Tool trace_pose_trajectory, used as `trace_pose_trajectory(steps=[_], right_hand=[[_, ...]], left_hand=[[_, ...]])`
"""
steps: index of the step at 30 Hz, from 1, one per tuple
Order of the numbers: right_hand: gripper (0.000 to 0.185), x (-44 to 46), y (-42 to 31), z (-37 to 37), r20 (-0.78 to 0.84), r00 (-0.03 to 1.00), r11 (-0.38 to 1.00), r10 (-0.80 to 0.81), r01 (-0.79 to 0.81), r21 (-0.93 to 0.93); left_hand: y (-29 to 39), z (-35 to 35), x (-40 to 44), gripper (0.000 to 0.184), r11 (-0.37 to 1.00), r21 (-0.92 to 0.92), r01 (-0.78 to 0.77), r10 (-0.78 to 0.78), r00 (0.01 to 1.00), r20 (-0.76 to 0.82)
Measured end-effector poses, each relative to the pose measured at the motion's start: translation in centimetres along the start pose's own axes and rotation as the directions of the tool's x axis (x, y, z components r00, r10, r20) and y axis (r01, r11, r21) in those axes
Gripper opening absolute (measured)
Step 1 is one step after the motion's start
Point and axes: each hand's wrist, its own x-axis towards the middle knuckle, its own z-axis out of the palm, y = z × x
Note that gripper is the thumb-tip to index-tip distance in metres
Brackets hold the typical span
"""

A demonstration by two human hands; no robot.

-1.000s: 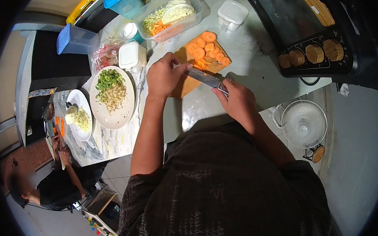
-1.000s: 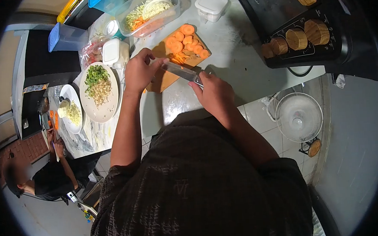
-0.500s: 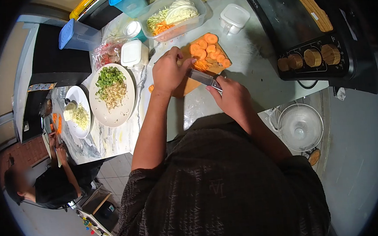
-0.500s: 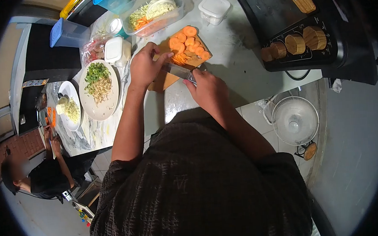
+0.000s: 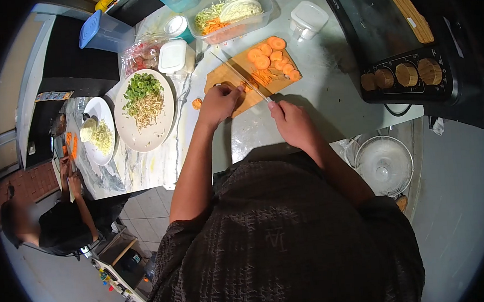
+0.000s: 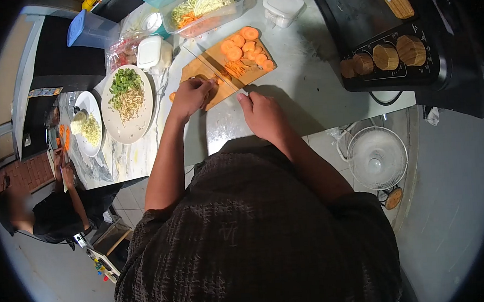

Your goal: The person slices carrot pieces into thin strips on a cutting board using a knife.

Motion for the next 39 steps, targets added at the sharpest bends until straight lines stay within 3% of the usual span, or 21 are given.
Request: trace_pose_trajectory(steps=[10,12,16,18,39], right_hand=[[0.049,0.4,0.9,0.8,0.029,0.997,0.993,0.066,-0.063,-0.102],[0.048,0.4,0.6,0.8,0.052,0.994,0.992,0.093,-0.088,-0.095],[0.049,0.4,0.7,0.8,0.083,0.994,0.996,0.07,-0.065,-0.066],[0.047,0.5,0.8,0.8,0.06,0.996,0.996,0.068,-0.064,-0.069],[0.047,0.5,0.3,1.0,0.075,0.997,0.994,0.019,-0.01,-0.112]], left_hand=[[0.5,1.0,0.1,0.026,0.972,-0.228,0.063,-0.063,0.998,0.003],[0.8,0.9,0.2,0.024,0.956,-0.252,0.147,-0.146,0.989,0.025],[1.1,0.9,0.2,0.023,0.942,-0.268,0.203,-0.203,0.979,0.026],[0.9,0.8,0.3,0.023,0.957,-0.246,0.152,-0.151,0.988,0.024],[1.2,0.5,0.3,0.028,0.945,-0.265,0.191,-0.185,0.982,0.049]])
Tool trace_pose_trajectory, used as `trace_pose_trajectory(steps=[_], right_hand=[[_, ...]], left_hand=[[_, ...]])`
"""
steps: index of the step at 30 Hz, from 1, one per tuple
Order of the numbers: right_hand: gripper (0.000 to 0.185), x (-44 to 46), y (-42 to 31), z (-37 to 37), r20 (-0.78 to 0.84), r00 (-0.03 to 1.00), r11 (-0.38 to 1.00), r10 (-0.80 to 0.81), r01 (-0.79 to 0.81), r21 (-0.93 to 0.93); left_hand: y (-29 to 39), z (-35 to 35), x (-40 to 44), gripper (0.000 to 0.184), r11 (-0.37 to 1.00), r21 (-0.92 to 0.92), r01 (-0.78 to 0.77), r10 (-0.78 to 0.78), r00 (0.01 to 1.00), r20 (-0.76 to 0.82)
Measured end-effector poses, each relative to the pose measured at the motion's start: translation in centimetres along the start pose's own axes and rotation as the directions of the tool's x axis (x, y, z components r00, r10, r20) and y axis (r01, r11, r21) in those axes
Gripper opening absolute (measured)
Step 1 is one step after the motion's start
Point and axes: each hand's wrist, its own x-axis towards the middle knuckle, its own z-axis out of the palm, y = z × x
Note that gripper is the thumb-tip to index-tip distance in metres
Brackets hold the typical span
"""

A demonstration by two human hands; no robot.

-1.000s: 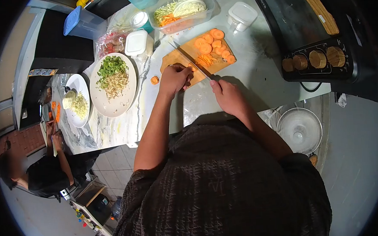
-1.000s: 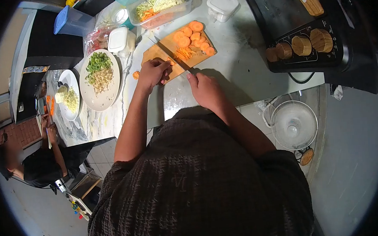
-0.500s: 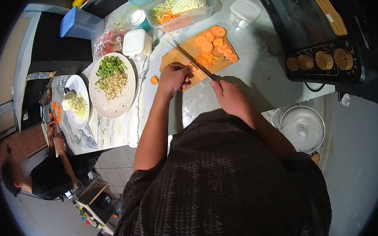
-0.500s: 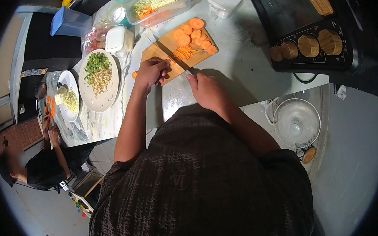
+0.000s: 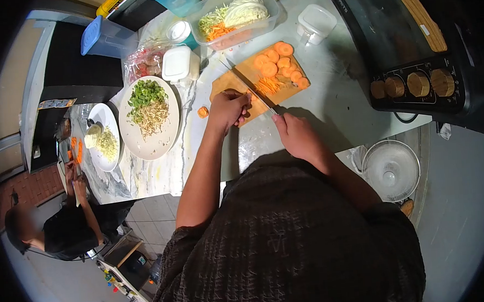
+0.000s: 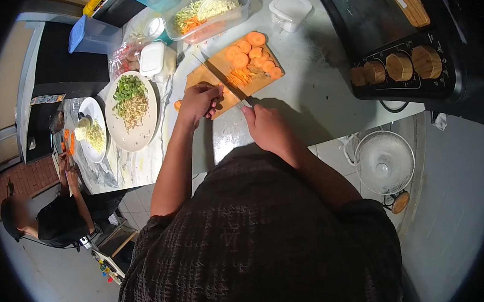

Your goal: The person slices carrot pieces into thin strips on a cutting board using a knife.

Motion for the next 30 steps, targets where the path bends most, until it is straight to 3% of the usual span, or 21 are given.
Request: trace_pose_trajectory(steps=[7,25,30], right_hand=[[0.046,0.3,-0.4,0.1,-0.053,0.999,1.0,0.0,-0.001,-0.018],[0.041,0.0,-1.1,0.1,-0.003,0.996,0.995,0.089,-0.089,-0.05],[0.041,-0.1,-1.0,0.2,-0.022,0.999,0.998,0.041,-0.042,-0.049]], left_hand=[[0.1,-0.1,0.1,0.029,1.0,0.007,0.01,-0.01,1.0,-0.004],[0.1,0.1,0.2,0.029,0.999,0.032,0.016,-0.015,1.0,-0.003],[0.1,0.0,0.1,0.029,1.0,0.004,0.014,-0.014,1.0,0.006]])
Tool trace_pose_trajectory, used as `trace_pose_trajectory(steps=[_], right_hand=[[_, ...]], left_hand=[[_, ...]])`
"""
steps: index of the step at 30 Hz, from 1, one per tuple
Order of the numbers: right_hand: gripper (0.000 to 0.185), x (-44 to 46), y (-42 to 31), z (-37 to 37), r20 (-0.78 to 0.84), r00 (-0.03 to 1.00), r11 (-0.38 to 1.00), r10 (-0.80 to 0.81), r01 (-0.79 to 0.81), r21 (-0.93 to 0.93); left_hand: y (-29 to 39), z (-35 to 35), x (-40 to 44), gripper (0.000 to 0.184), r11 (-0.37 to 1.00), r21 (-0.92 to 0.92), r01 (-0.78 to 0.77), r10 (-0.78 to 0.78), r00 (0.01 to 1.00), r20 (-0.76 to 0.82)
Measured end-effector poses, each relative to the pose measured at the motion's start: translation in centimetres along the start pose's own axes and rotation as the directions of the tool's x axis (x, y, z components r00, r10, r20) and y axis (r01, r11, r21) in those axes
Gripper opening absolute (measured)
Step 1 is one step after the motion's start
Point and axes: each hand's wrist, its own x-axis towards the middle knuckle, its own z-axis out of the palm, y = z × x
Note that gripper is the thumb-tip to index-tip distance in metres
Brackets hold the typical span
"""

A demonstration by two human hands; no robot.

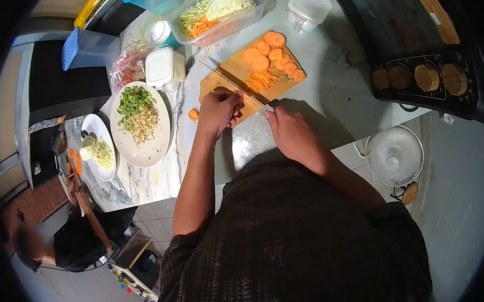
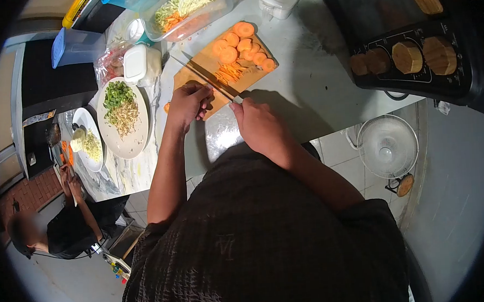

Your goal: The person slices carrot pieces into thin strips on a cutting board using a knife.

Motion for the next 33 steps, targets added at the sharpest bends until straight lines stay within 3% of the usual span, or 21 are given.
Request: trace_pose_trajectory(steps=[16,22,33], right_hand=[[0.042,1.2,-1.0,-1.0,0.101,0.989,0.993,0.104,-0.109,0.052],[0.042,1.5,-0.9,-0.5,0.089,0.989,0.993,0.117,-0.119,0.012],[0.042,0.0,0.7,-0.3,0.031,0.994,0.992,0.107,-0.105,-0.069]], left_hand=[[0.1,0.2,0.0,0.025,0.999,-0.023,0.022,-0.022,0.999,0.028],[0.4,0.1,0.0,0.026,0.999,-0.026,0.03,-0.03,0.999,-0.019],[-0.1,-0.3,0.3,0.026,1.0,-0.011,0.022,-0.022,0.999,0.038]])
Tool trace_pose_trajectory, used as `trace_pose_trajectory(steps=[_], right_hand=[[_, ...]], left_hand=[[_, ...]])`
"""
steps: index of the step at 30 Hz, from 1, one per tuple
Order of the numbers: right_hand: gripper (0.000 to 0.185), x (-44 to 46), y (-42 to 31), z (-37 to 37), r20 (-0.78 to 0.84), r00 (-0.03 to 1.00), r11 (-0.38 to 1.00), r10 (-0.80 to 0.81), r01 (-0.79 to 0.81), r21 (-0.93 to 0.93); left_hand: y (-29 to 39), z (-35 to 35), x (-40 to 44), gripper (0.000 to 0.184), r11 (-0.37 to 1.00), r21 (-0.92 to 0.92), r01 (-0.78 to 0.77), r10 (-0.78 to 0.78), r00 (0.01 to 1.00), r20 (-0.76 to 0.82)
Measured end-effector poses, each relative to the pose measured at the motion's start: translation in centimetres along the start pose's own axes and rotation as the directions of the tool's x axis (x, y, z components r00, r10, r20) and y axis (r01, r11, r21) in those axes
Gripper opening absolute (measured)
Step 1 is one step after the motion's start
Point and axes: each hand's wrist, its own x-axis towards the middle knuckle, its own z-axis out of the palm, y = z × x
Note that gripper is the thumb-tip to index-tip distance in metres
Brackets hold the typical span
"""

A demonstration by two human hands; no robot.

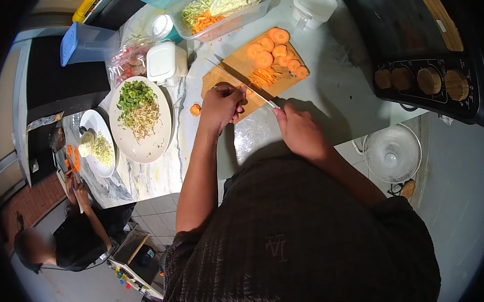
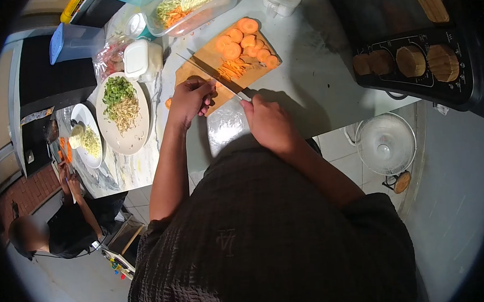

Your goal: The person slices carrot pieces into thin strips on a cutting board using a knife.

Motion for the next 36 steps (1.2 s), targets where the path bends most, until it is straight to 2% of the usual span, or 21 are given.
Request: trace_pose_trajectory(steps=[7,10,15,25,27,34,36], right_hand=[[0.042,-0.4,0.6,0.0,-0.029,0.999,0.999,-0.02,0.019,-0.031],[0.041,-0.5,0.8,0.0,-0.101,0.992,0.997,-0.07,0.069,-0.015],[0.041,-0.3,0.9,-0.7,-0.156,0.978,0.988,-0.137,0.123,-0.095],[0.036,-0.6,1.7,-1.9,-0.342,0.913,0.973,-0.222,0.187,-0.133],[0.038,-0.6,1.9,-2.0,-0.385,0.891,0.97,-0.241,0.214,-0.112],[0.037,-0.5,1.8,-1.8,-0.383,0.901,0.975,-0.203,0.223,0.007],[0.04,-0.6,1.4,-1.8,-0.301,0.936,0.977,-0.18,0.206,0.056]], left_hand=[[0.2,0.2,-0.3,0.027,1.0,0.01,-0.015,0.015,1.0,-0.02],[0.0,0.2,-0.3,0.027,1.0,0.017,-0.007,0.008,1.0,-0.02],[-0.2,0.2,-0.4,0.029,0.998,0.032,-0.055,0.056,0.998,-0.014],[-0.8,0.3,-0.9,0.029,0.989,0.007,-0.15,0.15,0.989,-0.018],[-0.7,0.0,-1.0,0.029,0.978,0.05,-0.203,0.205,0.977,-0.055],[0.0,-0.1,-1.3,0.031,0.977,0.136,-0.165,0.175,0.983,-0.063],[0.0,-0.1,-1.2,0.031,0.976,0.159,-0.15,0.158,0.986,-0.043]])
